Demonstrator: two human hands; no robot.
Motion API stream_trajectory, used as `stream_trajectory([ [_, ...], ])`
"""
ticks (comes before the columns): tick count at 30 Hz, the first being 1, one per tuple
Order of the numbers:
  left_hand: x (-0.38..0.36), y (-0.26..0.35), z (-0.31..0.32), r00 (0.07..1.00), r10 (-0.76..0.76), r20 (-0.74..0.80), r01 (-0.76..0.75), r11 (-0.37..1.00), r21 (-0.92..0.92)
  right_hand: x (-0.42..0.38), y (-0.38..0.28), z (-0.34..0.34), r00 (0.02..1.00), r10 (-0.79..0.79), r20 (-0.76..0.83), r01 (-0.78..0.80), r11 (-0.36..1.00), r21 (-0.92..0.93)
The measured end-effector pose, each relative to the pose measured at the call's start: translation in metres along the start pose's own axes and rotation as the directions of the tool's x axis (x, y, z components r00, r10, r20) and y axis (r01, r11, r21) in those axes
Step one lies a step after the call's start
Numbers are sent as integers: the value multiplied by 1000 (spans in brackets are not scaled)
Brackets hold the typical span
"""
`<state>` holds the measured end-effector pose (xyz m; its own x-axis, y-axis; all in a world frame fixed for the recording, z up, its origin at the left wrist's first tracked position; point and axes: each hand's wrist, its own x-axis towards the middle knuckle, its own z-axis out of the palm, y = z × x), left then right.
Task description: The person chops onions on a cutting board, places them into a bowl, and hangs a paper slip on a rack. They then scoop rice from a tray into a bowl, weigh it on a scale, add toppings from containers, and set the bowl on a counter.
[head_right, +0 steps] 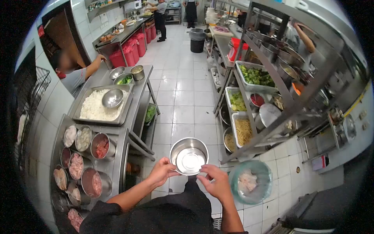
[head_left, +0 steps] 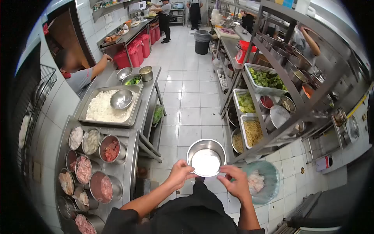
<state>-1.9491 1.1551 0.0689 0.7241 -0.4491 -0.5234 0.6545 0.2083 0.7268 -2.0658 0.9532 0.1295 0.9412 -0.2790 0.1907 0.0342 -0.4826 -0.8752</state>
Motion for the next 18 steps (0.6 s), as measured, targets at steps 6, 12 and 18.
stream_trajectory([
  [6,89,79,15,957,169,-234,-195,977,-92,193,42,-10,996,-63,58,66,996,-57],
  [12,152,133,4,842,215,-494,-355,912,-207,377,33,40,924,-234,301,206,971,124],
  [18,265,194,-8,827,230,-513,-372,908,-194,543,67,96,923,-142,356,131,990,56],
])
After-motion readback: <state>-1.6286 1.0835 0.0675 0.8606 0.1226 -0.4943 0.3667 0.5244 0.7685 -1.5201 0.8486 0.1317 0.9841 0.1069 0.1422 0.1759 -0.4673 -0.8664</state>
